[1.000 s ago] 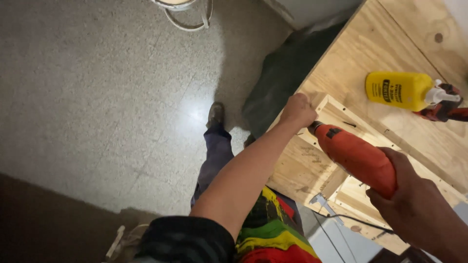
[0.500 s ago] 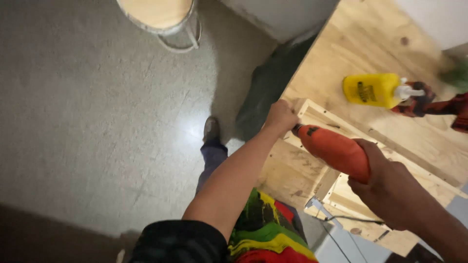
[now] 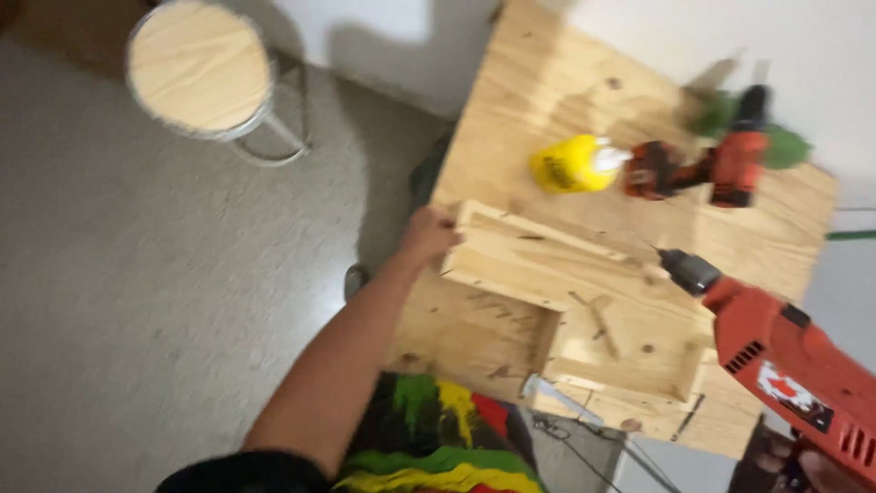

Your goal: The person assembles a wooden frame by aligning small wooden pieces, applying wood glue, and securing them with screws. They use a cordless drill to drive screws into pre-drilled holes and adjust the frame on the workbench.

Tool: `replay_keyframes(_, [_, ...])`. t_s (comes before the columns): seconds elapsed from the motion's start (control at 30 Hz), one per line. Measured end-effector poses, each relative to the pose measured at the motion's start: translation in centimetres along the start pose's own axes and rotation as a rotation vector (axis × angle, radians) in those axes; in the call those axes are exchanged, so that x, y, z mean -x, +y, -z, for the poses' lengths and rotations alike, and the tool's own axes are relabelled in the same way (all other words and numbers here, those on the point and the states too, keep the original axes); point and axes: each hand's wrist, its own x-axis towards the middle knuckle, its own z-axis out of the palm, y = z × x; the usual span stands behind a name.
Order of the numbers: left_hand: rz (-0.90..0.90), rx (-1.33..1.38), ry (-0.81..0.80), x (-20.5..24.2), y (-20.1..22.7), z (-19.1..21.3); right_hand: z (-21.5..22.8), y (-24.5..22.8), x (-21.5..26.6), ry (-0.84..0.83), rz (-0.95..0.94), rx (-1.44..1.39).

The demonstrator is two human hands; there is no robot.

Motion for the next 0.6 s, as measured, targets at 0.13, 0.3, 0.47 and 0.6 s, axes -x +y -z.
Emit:
replay_keyframes(0.13, [0.077,-0.239,-0.092,0.9,2.7,1.9,0.1,10.4,1.6,0.071,-0.092,-0.609])
replay_keyframes(0.3, [0.174,-0.084,-0.028,1.0,1.6,1.6,-1.5,11.1,-8.7,0.109,-0.235,-0.916])
replay_keyframes(0.47, [0.378,-0.059,-0.081,4.5,8.0,1.5,1.8,14.6,-21.9,0.27,-0.339,-0.71])
replay_keyframes(0.6, [0.37,0.006,0.02,3.3,6.8,1.4,4.6,17.4,-30.6,-0.02,-0.25,-0.736])
